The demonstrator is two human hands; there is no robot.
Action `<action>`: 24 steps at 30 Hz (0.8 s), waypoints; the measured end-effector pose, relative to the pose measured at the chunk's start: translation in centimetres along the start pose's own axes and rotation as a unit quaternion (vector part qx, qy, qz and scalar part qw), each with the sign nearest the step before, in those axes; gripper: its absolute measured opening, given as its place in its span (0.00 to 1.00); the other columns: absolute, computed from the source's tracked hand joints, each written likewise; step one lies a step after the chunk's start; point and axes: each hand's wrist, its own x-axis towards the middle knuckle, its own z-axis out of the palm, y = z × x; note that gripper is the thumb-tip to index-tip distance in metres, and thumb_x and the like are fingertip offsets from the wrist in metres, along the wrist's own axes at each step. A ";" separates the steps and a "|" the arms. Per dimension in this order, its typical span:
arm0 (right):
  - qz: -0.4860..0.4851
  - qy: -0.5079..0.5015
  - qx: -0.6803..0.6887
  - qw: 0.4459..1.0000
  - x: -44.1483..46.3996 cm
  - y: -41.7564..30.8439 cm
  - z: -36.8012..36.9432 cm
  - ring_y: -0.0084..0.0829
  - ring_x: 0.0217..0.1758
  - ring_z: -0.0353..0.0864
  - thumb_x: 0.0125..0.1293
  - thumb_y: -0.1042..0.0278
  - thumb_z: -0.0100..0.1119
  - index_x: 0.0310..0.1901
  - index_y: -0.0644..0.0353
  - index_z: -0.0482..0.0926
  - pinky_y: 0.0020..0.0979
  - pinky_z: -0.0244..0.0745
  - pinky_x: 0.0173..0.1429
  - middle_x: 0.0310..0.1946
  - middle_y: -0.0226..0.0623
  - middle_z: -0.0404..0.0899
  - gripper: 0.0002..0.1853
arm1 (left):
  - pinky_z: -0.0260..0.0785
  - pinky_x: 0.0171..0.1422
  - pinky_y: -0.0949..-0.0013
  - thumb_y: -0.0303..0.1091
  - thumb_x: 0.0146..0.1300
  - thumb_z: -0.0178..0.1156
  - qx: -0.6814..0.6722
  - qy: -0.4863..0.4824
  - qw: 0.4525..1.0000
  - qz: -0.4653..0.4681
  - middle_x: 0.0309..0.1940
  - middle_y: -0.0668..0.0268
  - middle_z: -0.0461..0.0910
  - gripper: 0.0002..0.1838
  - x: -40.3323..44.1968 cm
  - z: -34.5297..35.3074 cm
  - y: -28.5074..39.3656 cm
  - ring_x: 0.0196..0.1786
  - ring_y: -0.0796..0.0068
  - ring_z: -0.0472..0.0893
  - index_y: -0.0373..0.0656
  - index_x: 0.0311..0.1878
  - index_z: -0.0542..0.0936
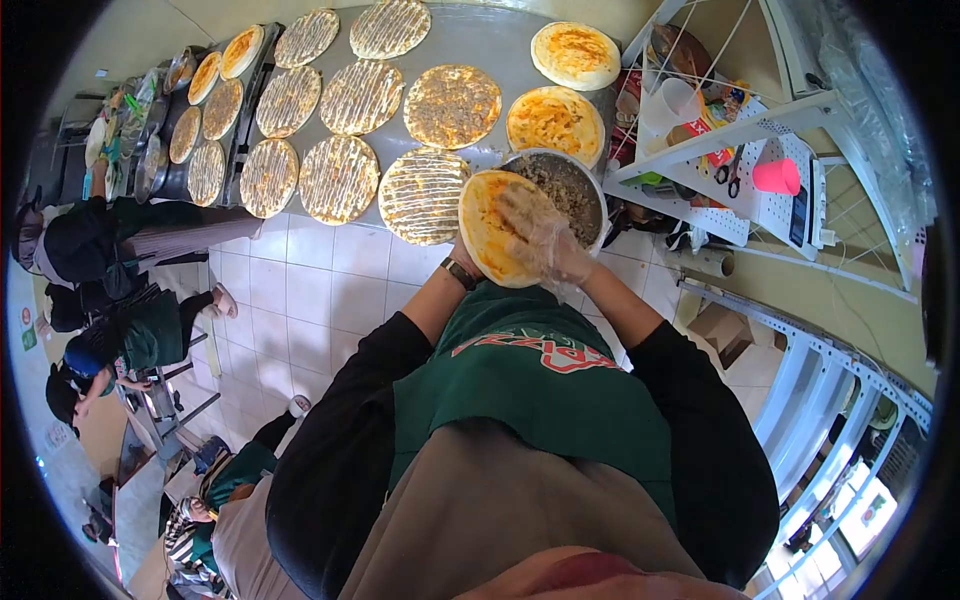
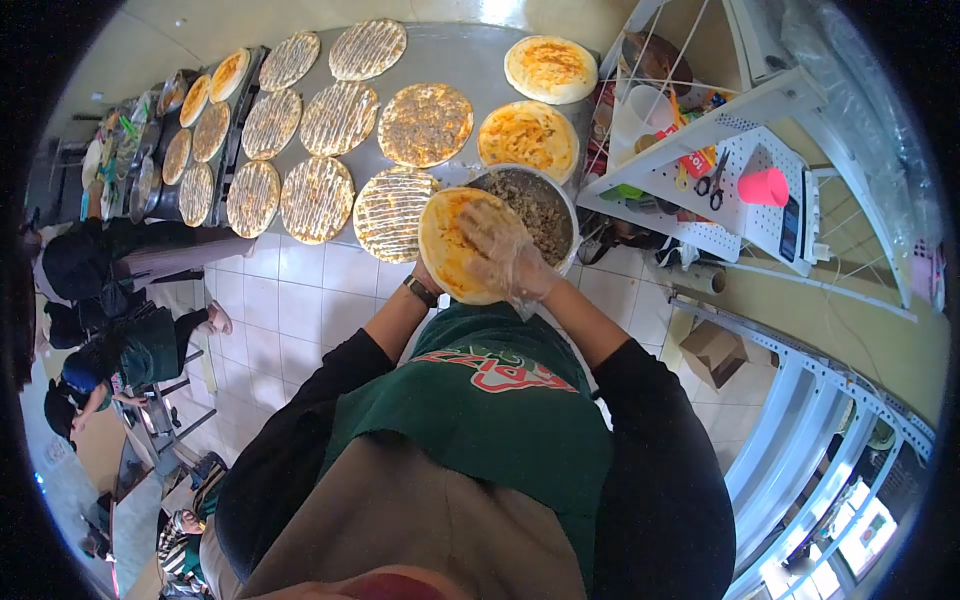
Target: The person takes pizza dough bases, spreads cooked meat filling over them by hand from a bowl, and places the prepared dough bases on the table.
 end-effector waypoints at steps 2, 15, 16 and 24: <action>0.064 -0.006 0.024 0.998 -0.4 3.8 2.1 0.50 0.74 0.54 0.70 0.48 0.45 0.69 0.56 0.61 0.46 0.48 0.75 0.71 0.53 0.53 0.31 | 0.62 0.68 0.45 0.58 0.70 0.42 0.003 -0.015 1.000 0.005 0.65 0.58 0.69 0.30 -0.1 -0.3 0.0 0.65 0.57 0.70 0.49 0.67 0.66; 0.399 0.073 0.106 0.908 -3.4 1.7 2.8 0.54 0.74 0.51 0.68 0.45 0.47 0.69 0.64 0.58 0.40 0.48 0.76 0.71 0.55 0.53 0.37 | 0.61 0.68 0.42 0.60 0.69 0.41 -0.013 -0.018 1.000 0.005 0.65 0.57 0.69 0.32 -1.2 0.0 0.4 0.64 0.54 0.70 0.50 0.68 0.66; 0.399 0.074 0.108 0.908 -3.9 2.0 3.3 0.54 0.74 0.51 0.68 0.45 0.47 0.69 0.64 0.58 0.40 0.48 0.76 0.71 0.55 0.53 0.37 | 0.61 0.68 0.41 0.60 0.68 0.41 0.006 -0.011 1.000 0.013 0.65 0.57 0.68 0.32 -1.3 0.2 0.4 0.65 0.53 0.70 0.50 0.68 0.66; 0.219 0.089 -0.080 0.968 -3.7 1.1 4.9 0.50 0.70 0.61 0.70 0.48 0.46 0.69 0.63 0.58 0.41 0.58 0.72 0.69 0.54 0.57 0.34 | 0.60 0.69 0.42 0.61 0.69 0.39 -0.013 -0.110 0.992 0.056 0.68 0.57 0.65 0.34 -1.5 0.5 -0.2 0.67 0.53 0.66 0.50 0.70 0.61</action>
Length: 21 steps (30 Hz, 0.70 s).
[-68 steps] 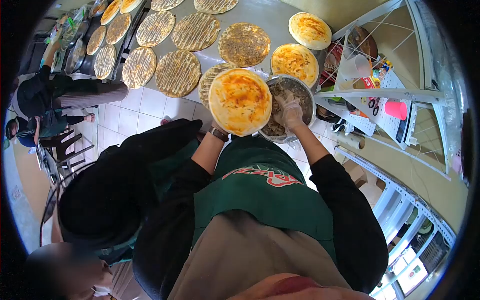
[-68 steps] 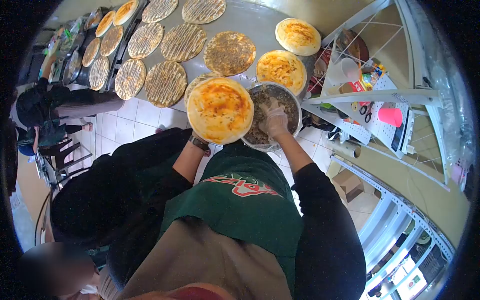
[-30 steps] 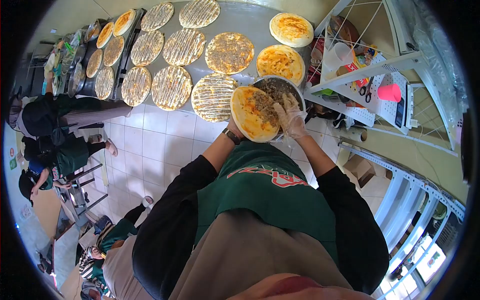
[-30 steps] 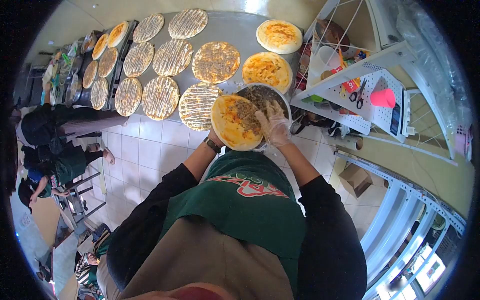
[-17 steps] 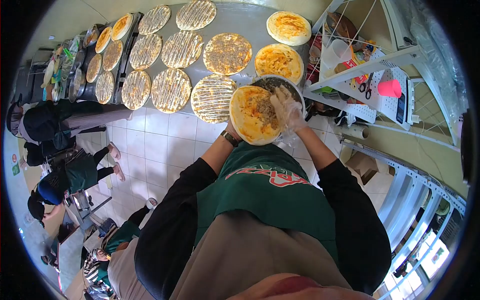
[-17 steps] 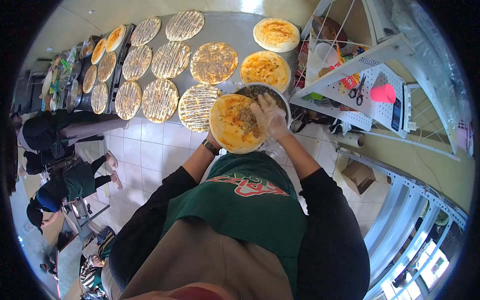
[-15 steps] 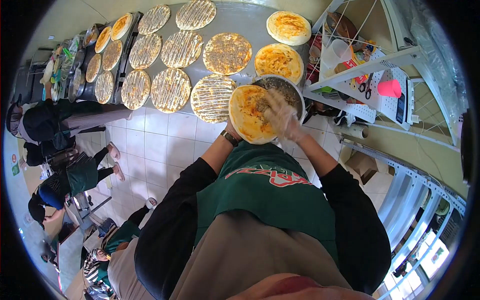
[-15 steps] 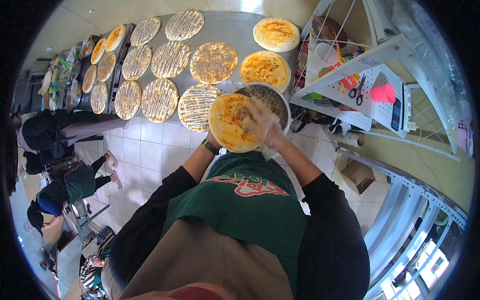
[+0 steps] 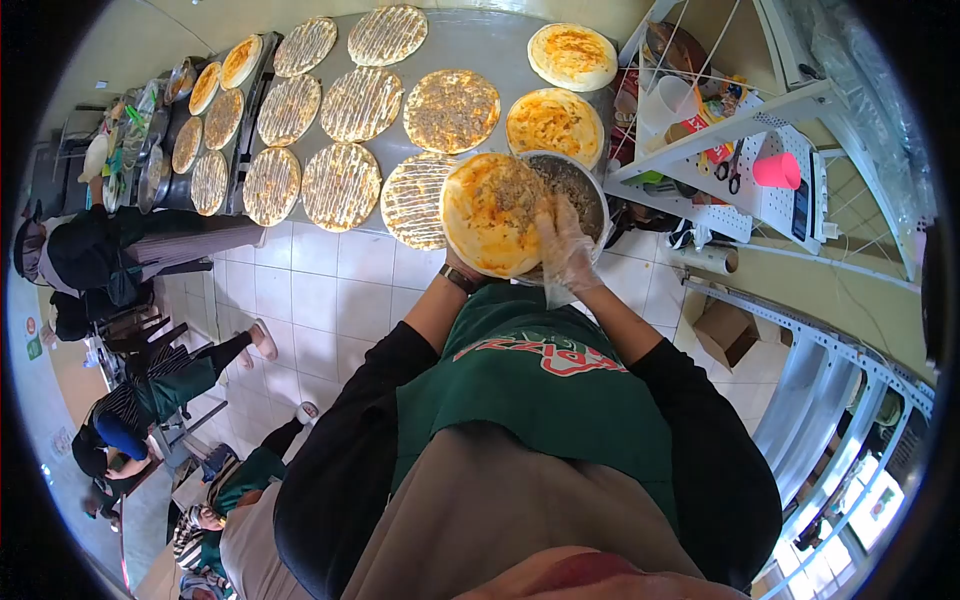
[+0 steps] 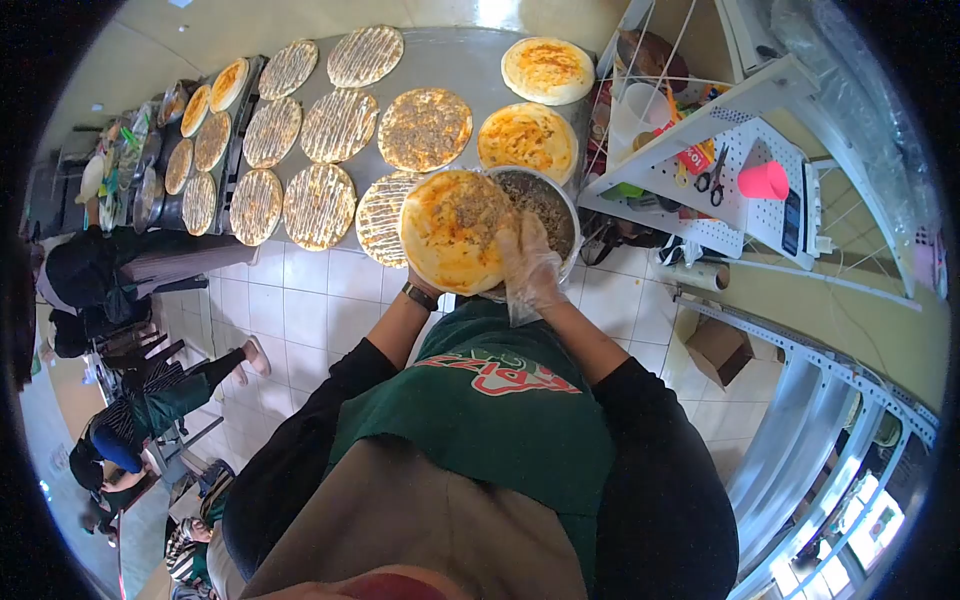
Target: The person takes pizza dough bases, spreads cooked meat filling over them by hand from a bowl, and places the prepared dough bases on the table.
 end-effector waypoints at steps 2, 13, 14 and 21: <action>0.049 -0.021 -0.068 0.996 0.0 0.6 0.5 0.46 0.69 0.63 0.71 0.46 0.44 0.69 0.61 0.58 0.41 0.60 0.71 0.69 0.50 0.58 0.33 | 0.58 0.71 0.42 0.61 0.69 0.38 -0.019 -0.049 0.999 0.009 0.70 0.57 0.62 0.35 -0.2 -0.1 -0.1 0.69 0.52 0.64 0.51 0.72 0.59; 0.199 0.008 0.566 0.800 2.9 4.2 3.9 0.37 0.64 0.70 0.74 0.43 0.37 0.65 0.61 0.64 0.39 0.63 0.68 0.62 0.39 0.71 0.31 | 0.59 0.70 0.44 0.60 0.70 0.38 -0.017 -0.037 0.999 0.025 0.69 0.57 0.63 0.33 0.2 0.1 0.1 0.69 0.54 0.65 0.50 0.71 0.60; 0.200 0.007 0.566 0.800 3.6 3.1 1.9 0.37 0.64 0.70 0.74 0.43 0.37 0.65 0.61 0.64 0.39 0.63 0.68 0.62 0.39 0.71 0.31 | 0.59 0.70 0.44 0.59 0.70 0.38 -0.017 -0.035 0.999 0.026 0.69 0.57 0.63 0.33 0.3 0.1 0.2 0.69 0.54 0.65 0.50 0.71 0.60; 0.089 -0.125 -0.113 0.982 4.4 1.7 -2.0 0.51 0.64 0.70 0.59 0.37 0.54 0.66 0.51 0.66 0.44 0.69 0.63 0.60 0.56 0.71 0.38 | 0.60 0.70 0.45 0.58 0.70 0.38 -0.012 -0.025 0.999 0.039 0.69 0.57 0.63 0.32 -0.4 0.6 2.2 0.68 0.54 0.66 0.50 0.71 0.60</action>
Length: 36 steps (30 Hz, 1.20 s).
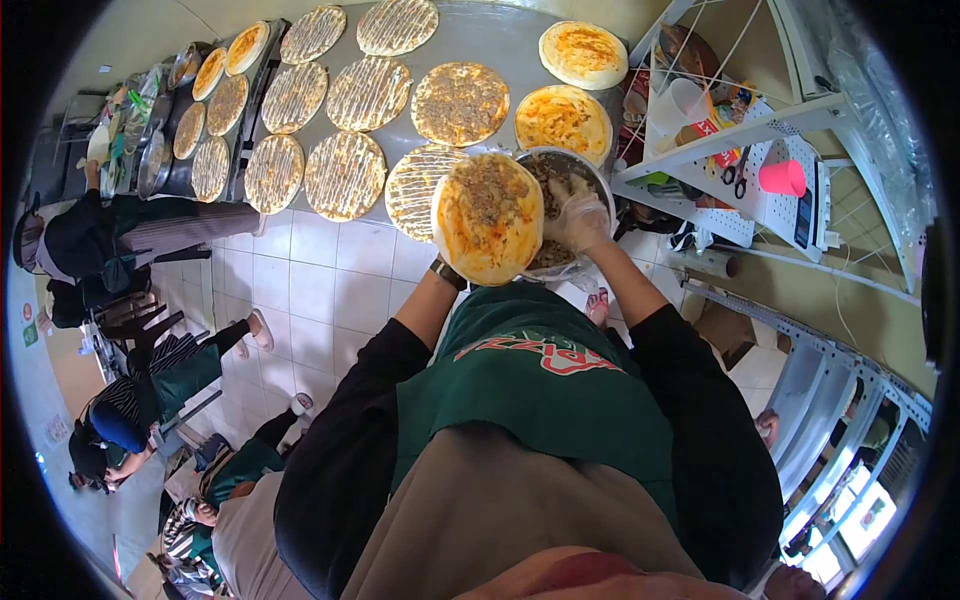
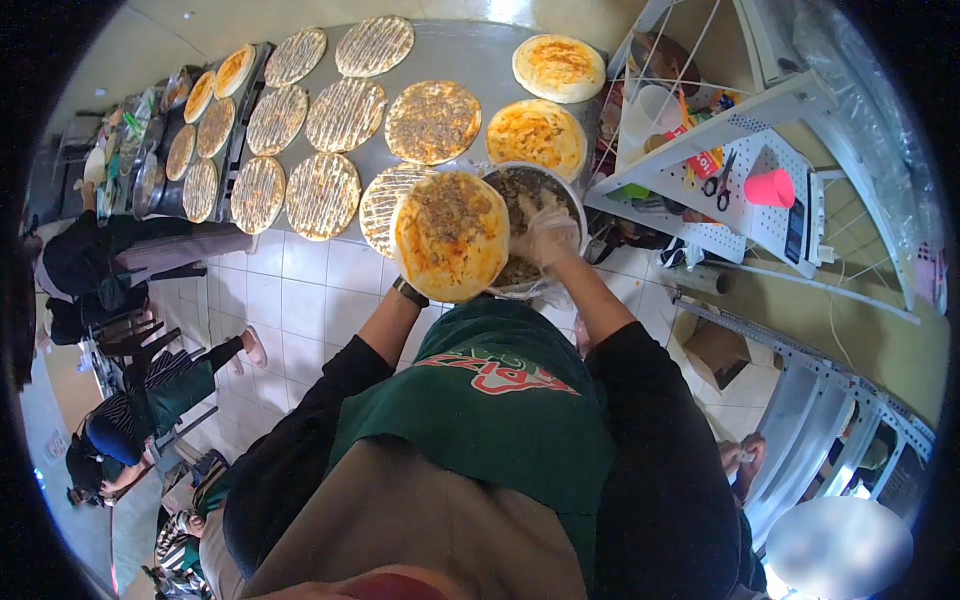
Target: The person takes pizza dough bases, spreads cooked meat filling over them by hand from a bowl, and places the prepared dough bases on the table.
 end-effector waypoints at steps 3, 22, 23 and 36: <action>-0.011 -0.088 -0.075 0.993 -0.6 -2.4 0.3 0.50 0.68 0.63 0.48 0.50 0.67 0.61 0.47 0.72 0.44 0.71 0.61 0.56 0.55 0.74 0.36 | 0.60 0.70 0.45 0.58 0.70 0.38 0.002 0.007 1.000 0.009 0.69 0.57 0.63 0.32 -0.5 0.2 0.4 0.68 0.55 0.66 0.50 0.71 0.60; -0.016 -0.058 0.422 0.905 2.0 -2.4 -3.5 0.36 0.48 0.81 0.52 0.71 0.66 0.51 0.60 0.80 0.29 0.73 0.54 0.45 0.41 0.82 0.22 | 0.62 0.69 0.48 0.55 0.72 0.37 0.007 0.022 1.000 0.015 0.68 0.57 0.64 0.30 3.4 -0.6 -1.2 0.67 0.57 0.67 0.49 0.71 0.60; -0.021 -0.022 0.425 0.905 1.9 -2.6 -3.7 0.38 0.48 0.81 0.53 0.67 0.66 0.50 0.60 0.81 0.31 0.72 0.55 0.45 0.42 0.82 0.20 | 0.62 0.69 0.48 0.55 0.72 0.37 0.008 0.023 1.000 0.013 0.68 0.57 0.64 0.30 3.4 -0.6 -1.5 0.67 0.57 0.68 0.49 0.71 0.60; -0.066 0.078 0.244 0.964 -3.3 -1.4 0.8 0.49 0.72 0.58 0.67 0.50 0.51 0.69 0.59 0.61 0.39 0.53 0.75 0.70 0.48 0.57 0.33 | 0.58 0.73 0.49 0.57 0.72 0.36 0.005 -0.046 0.998 -0.033 0.71 0.58 0.59 0.32 2.0 -0.5 -2.2 0.71 0.59 0.63 0.51 0.73 0.56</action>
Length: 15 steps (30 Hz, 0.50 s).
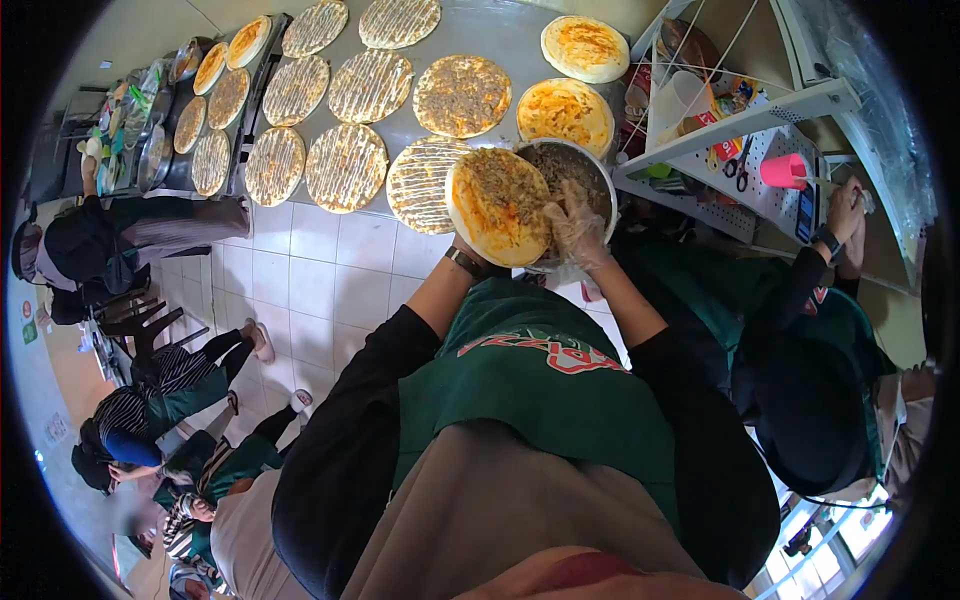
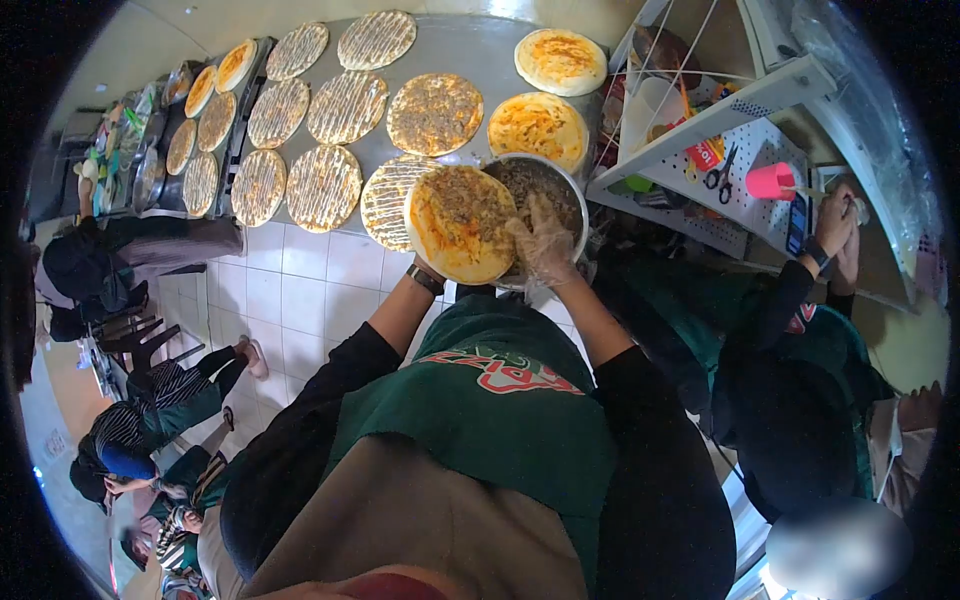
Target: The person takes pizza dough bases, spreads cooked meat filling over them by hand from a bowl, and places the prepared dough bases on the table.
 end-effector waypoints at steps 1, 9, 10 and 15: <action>0.067 0.025 0.013 0.997 0.1 0.7 0.4 0.49 0.72 0.58 0.66 0.49 0.51 0.69 0.58 0.61 0.39 0.52 0.75 0.70 0.48 0.57 0.34 | 0.60 0.71 0.50 0.56 0.72 0.37 0.022 0.047 0.999 0.010 0.69 0.59 0.63 0.30 -0.4 0.2 -0.1 0.69 0.59 0.65 0.50 0.71 0.59; -0.075 -0.025 -0.016 0.997 2.4 1.8 0.2 0.49 0.72 0.59 0.68 0.39 0.46 0.69 0.60 0.61 0.40 0.53 0.74 0.70 0.51 0.57 0.37 | 0.60 0.71 0.49 0.58 0.71 0.37 0.030 0.070 0.997 0.006 0.70 0.58 0.61 0.33 -0.7 -1.2 0.2 0.70 0.58 0.64 0.51 0.73 0.56; 0.025 -0.008 -0.004 1.000 2.6 3.0 0.8 0.49 0.72 0.59 0.68 0.39 0.46 0.69 0.59 0.61 0.40 0.54 0.74 0.70 0.50 0.58 0.37 | 0.60 0.71 0.50 0.58 0.71 0.37 0.040 0.063 0.997 0.001 0.70 0.58 0.61 0.33 -0.7 -1.6 0.5 0.70 0.58 0.64 0.50 0.73 0.56; -0.199 -0.040 0.012 0.979 3.4 -2.8 -3.5 0.49 0.71 0.60 0.67 0.36 0.46 0.67 0.65 0.63 0.40 0.55 0.73 0.67 0.55 0.61 0.40 | 0.63 0.70 0.53 0.54 0.73 0.36 0.048 0.095 0.994 0.015 0.69 0.59 0.63 0.30 -0.6 -1.4 0.3 0.69 0.62 0.66 0.50 0.72 0.58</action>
